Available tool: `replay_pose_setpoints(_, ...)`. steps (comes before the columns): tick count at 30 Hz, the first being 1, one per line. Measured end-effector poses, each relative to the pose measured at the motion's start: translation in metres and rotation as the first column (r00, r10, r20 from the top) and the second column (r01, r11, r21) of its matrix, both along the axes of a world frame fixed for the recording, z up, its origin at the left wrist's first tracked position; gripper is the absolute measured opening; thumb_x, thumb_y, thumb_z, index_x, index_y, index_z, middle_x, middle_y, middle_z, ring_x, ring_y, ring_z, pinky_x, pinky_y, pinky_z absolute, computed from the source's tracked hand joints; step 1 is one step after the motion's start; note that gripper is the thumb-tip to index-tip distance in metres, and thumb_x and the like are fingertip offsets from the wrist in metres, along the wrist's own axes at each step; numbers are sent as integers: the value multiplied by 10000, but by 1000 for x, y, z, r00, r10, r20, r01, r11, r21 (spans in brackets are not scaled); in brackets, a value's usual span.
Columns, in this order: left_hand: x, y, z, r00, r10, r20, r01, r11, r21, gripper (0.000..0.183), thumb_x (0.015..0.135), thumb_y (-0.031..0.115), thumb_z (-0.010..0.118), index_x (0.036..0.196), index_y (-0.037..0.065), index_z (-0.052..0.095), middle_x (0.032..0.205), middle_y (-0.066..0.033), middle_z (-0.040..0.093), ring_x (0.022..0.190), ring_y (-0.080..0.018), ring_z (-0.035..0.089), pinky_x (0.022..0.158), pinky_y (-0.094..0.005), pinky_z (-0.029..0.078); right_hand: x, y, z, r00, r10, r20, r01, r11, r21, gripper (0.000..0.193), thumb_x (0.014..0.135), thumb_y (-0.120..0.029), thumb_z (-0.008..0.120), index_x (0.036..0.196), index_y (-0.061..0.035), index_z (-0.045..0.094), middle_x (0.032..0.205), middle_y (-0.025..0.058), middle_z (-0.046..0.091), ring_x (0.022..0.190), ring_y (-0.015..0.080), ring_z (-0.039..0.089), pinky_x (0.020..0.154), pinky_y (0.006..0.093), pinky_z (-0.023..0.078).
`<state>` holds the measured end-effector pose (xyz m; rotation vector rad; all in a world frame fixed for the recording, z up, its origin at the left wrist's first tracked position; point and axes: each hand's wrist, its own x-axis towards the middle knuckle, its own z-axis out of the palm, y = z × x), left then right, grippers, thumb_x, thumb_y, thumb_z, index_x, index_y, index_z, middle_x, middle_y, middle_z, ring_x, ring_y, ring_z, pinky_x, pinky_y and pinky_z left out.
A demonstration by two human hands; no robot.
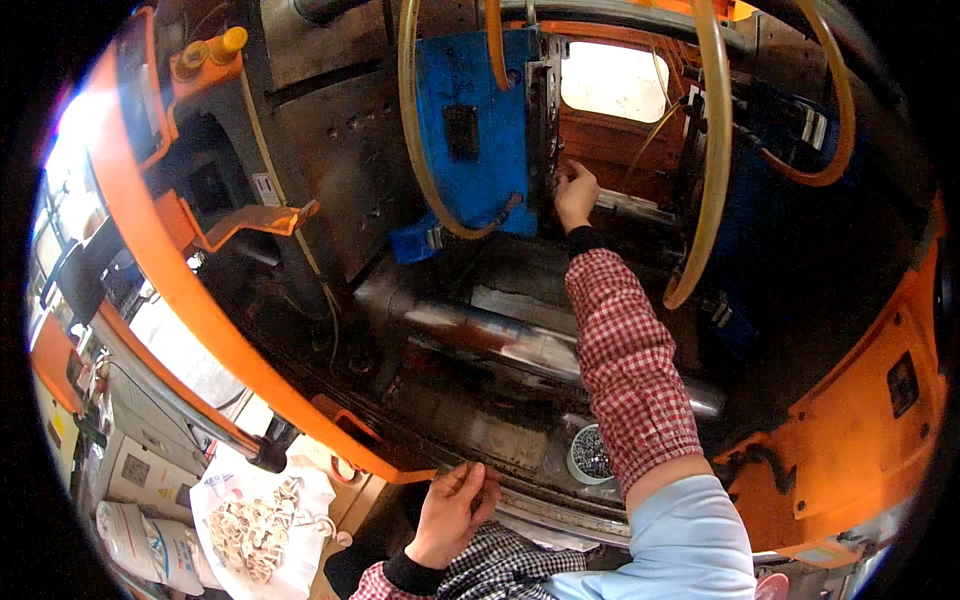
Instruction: The person repeatedly picks small white plastic components from a bag, inserts them into a machine, and removes the assembled parts. They then separate the connected pieces by hand and place them into a collection bag.
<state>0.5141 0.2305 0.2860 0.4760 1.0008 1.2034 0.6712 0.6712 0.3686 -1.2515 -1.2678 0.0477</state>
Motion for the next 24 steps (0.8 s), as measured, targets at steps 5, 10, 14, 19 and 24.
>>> replay_pose_setpoints(5, -2, 8, -1, 1000, -30, -9, 30, 1000, -9, 274, 976, 194, 397, 940, -39, 537, 674, -32, 504, 508, -69, 348, 481, -210, 291, -6, 6, 5, 997, -60, -48, 60, 998, -13, 350, 792, -28, 621, 1138, -4, 580, 912, 179, 652, 835, 295, 626, 754, 394, 484)
replay_pose_setpoints(10, -8, 10, -9, 997, -65, 44, 65, 998, 11, 268, 972, 192, 407, 937, -36, 542, 665, -23, 498, 507, -71, 349, 482, -199, 293, -11, -2, 7, 997, -74, 7, 74, 997, -9, 371, 755, -66, 660, 1114, -4, 591, 935, 189, 649, 878, 337, 615, 779, 408, 475)
replay_pose_setpoints(14, -7, 12, -10, 997, -73, 2, 73, 997, -5, 274, 971, 190, 407, 1007, -40, 552, 663, -12, 486, 513, -67, 354, 483, -198, 288, -9, 4, 9, 994, -102, 26, 103, 994, -36, 412, 739, -83, 672, 1127, 12, 573, 969, 198, 640, 927, 357, 600, 801, 406, 471)
replay_pose_setpoints(19, -6, 12, -9, 997, 42, -70, -43, 999, -5, 295, 971, 175, 403, 1117, -43, 537, 711, -14, 500, 540, -63, 371, 496, -196, 289, -42, -7, 11, 986, -37, 163, 81, 958, -274, 611, 716, -43, 595, 1260, 117, 367, 1084, 227, 596, 984, 366, 578, 852, 400, 455)
replay_pose_setpoints(24, 6, 19, -6, 937, 34, -347, 89, 939, 333, 235, 953, 163, 444, 1044, -29, 546, 845, -68, 578, 564, -73, 403, 505, -208, 312, 1, 27, -3, 994, 96, 59, -90, 991, -95, 590, 725, -80, 614, 1223, 113, 362, 925, 304, 596, 901, 432, 582, 809, 452, 461)
